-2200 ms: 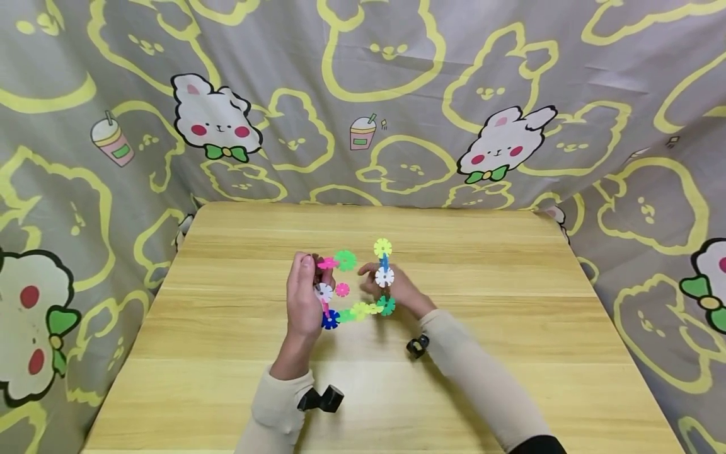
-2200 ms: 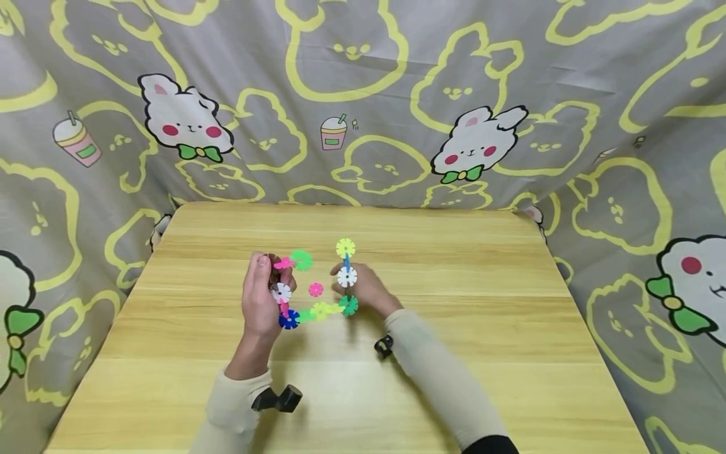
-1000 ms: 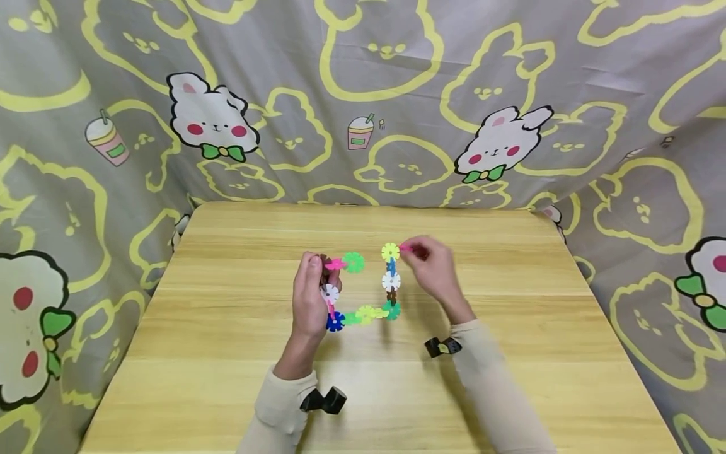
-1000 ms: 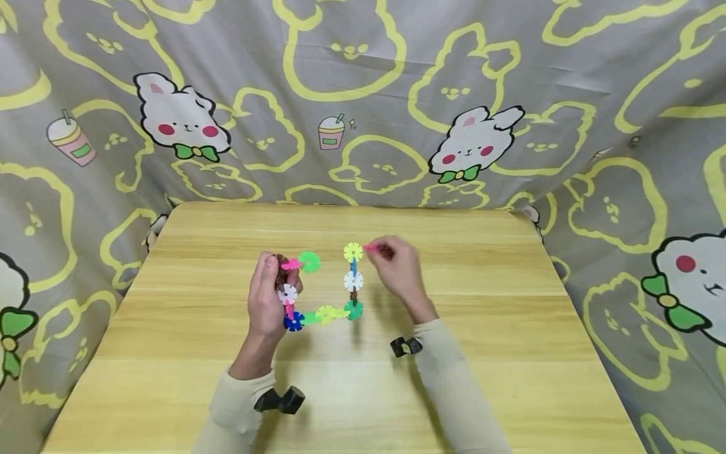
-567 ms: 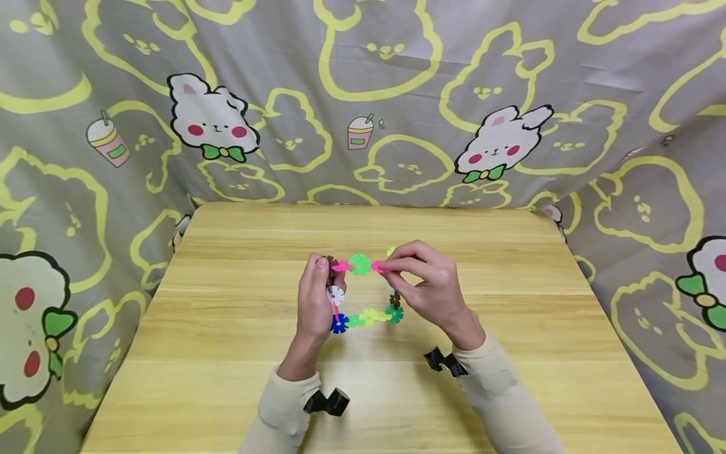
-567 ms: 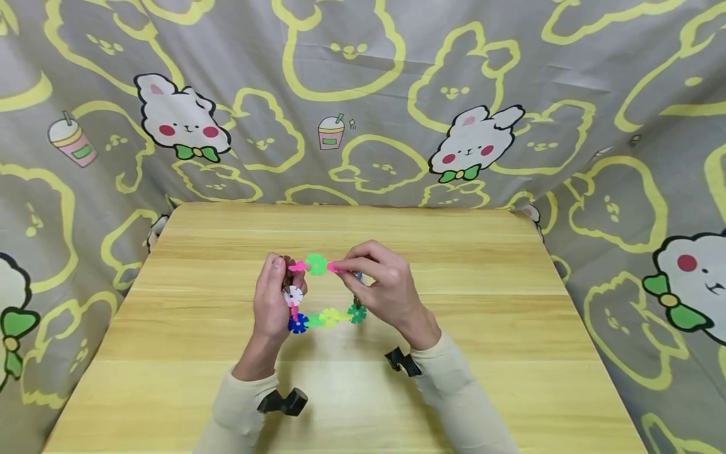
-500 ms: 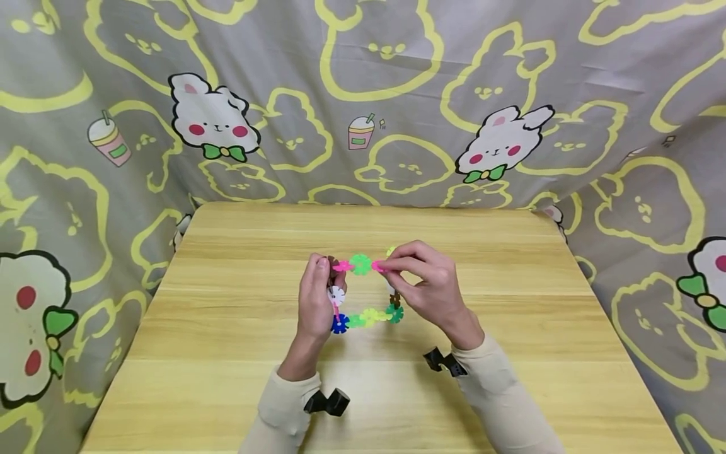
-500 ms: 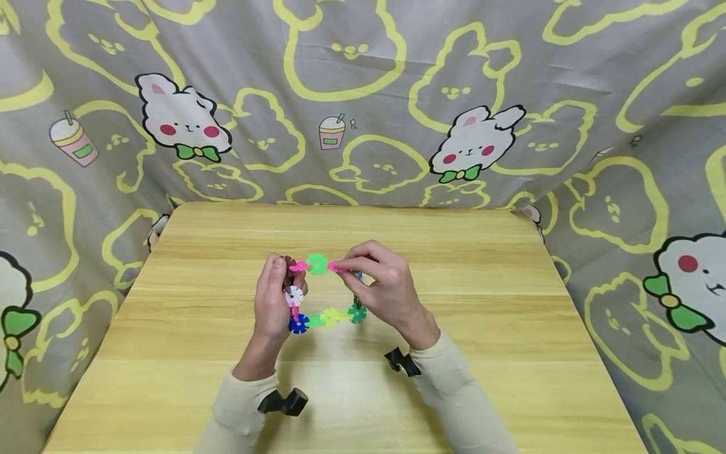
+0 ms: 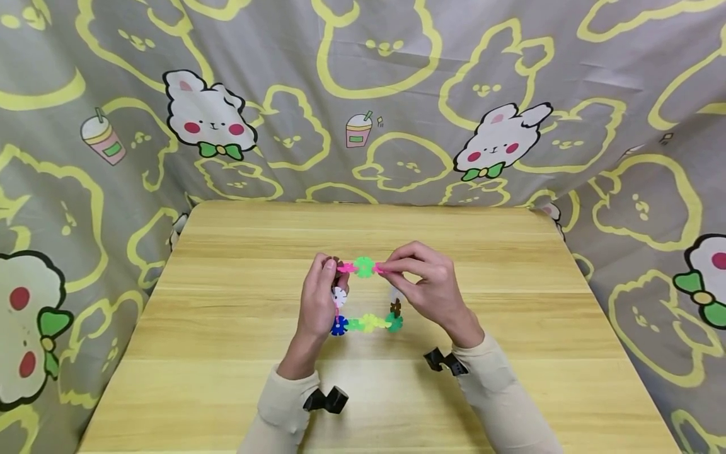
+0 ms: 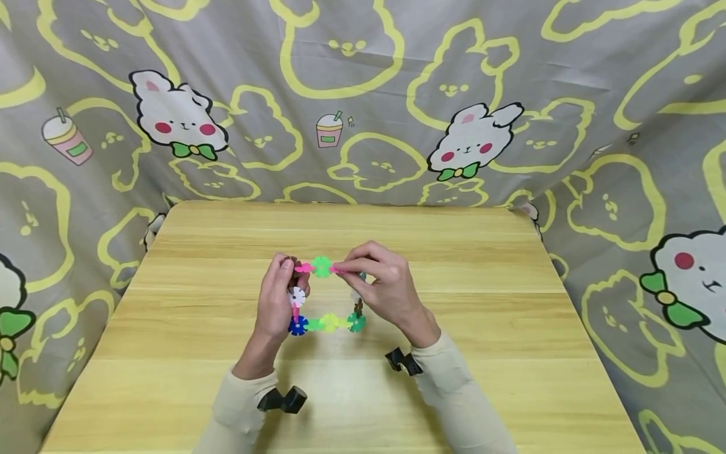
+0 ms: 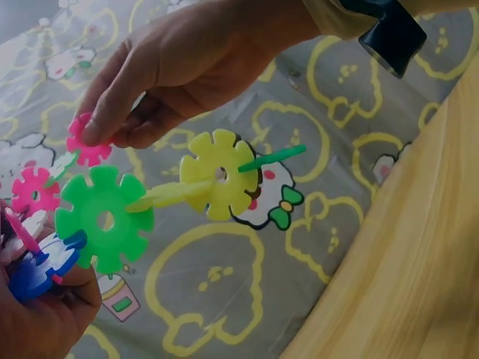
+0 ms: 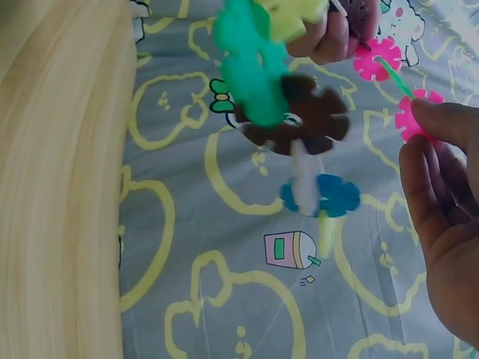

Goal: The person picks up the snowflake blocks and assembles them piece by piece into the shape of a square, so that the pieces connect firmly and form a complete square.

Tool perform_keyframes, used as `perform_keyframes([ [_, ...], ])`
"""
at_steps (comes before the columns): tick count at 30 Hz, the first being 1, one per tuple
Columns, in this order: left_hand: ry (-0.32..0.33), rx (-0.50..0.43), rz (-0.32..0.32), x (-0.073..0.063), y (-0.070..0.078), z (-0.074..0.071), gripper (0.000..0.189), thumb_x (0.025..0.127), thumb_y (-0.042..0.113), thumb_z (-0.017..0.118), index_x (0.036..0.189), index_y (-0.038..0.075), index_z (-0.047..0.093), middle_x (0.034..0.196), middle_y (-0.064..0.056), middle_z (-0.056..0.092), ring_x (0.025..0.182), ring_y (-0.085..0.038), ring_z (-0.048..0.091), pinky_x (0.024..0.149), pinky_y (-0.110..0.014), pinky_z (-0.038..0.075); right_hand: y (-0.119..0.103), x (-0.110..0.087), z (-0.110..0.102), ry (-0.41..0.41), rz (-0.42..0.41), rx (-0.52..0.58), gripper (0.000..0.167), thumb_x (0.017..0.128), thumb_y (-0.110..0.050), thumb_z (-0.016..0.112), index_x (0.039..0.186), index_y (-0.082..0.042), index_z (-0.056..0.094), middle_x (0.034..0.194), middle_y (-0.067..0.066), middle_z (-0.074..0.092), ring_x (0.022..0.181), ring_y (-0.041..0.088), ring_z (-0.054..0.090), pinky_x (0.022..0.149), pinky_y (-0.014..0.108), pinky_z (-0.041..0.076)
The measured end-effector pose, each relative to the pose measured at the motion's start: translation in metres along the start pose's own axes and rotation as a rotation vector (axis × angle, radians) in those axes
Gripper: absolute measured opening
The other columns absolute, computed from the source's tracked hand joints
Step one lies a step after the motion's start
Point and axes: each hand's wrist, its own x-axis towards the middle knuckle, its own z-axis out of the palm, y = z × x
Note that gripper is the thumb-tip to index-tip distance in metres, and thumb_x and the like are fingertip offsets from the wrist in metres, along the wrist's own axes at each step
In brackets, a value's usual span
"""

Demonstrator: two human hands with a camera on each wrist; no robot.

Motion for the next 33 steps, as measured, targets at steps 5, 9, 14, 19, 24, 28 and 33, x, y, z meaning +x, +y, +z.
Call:
perform_keyframes([
  [5,-0.01,-0.008,0.026,0.001,0.0,0.001,0.028,0.104,0.019,0.032,0.106,-0.005,0.045,0.074,-0.008,0.047,0.062,-0.012,0.044,0.053,-0.019,0.037,0.001,-0.001,0.002,-0.002,-0.012,0.009,0.015,0.072,0.003,0.081,0.084,-0.006,0.078,0.076,0.002,0.067,0.067,0.012,0.065,0.062,0.017,0.052],
  [9,0.005,-0.046,0.009,0.0,-0.001,0.004,0.028,0.105,0.022,0.034,0.098,-0.001,0.048,0.072,-0.004,0.049,0.061,-0.011,0.045,0.053,-0.019,0.037,0.002,-0.003,0.003,0.014,-0.042,-0.017,0.017,0.072,0.005,0.08,0.084,-0.006,0.078,0.074,0.002,0.067,0.063,0.01,0.063,0.057,0.015,0.049],
  [14,0.018,-0.1,-0.039,-0.002,-0.001,0.007,0.024,0.105,0.023,0.033,0.094,0.009,0.049,0.071,0.0,0.052,0.06,-0.01,0.047,0.051,-0.018,0.038,0.001,-0.004,0.005,0.038,-0.071,-0.023,0.018,0.073,0.011,0.076,0.082,-0.005,0.077,0.072,0.002,0.066,0.06,0.01,0.062,0.053,0.014,0.046],
  [19,0.014,-0.116,-0.063,-0.002,-0.002,0.008,0.023,0.105,0.023,0.034,0.091,0.011,0.048,0.071,0.0,0.054,0.059,-0.01,0.048,0.051,-0.018,0.04,0.0,-0.003,0.007,0.056,-0.09,-0.012,0.017,0.074,0.011,0.073,0.079,-0.004,0.076,0.071,0.003,0.066,0.059,0.01,0.063,0.053,0.015,0.047],
  [24,0.023,-0.113,-0.084,-0.003,-0.004,0.006,0.022,0.104,0.02,0.035,0.091,0.009,0.049,0.07,0.0,0.055,0.058,-0.01,0.049,0.051,-0.019,0.041,0.0,-0.004,0.01,0.057,-0.127,-0.038,0.016,0.074,0.011,0.074,0.078,-0.004,0.075,0.069,0.002,0.064,0.057,0.01,0.06,0.051,0.015,0.046],
  [28,0.001,-0.123,-0.1,-0.003,-0.003,0.004,0.022,0.104,0.02,0.036,0.092,0.006,0.049,0.071,-0.001,0.055,0.059,-0.01,0.049,0.051,-0.019,0.041,-0.001,-0.006,0.014,0.06,-0.148,-0.064,0.017,0.073,0.012,0.073,0.077,-0.004,0.074,0.067,0.002,0.062,0.054,0.009,0.058,0.05,0.013,0.044],
  [33,-0.027,-0.117,-0.097,-0.001,-0.001,0.001,0.023,0.104,0.022,0.035,0.093,0.006,0.048,0.072,-0.001,0.055,0.06,-0.01,0.05,0.052,-0.019,0.041,-0.002,-0.007,0.016,0.081,-0.135,-0.034,0.017,0.071,0.013,0.075,0.077,-0.002,0.075,0.068,0.003,0.064,0.055,0.01,0.06,0.051,0.013,0.045],
])
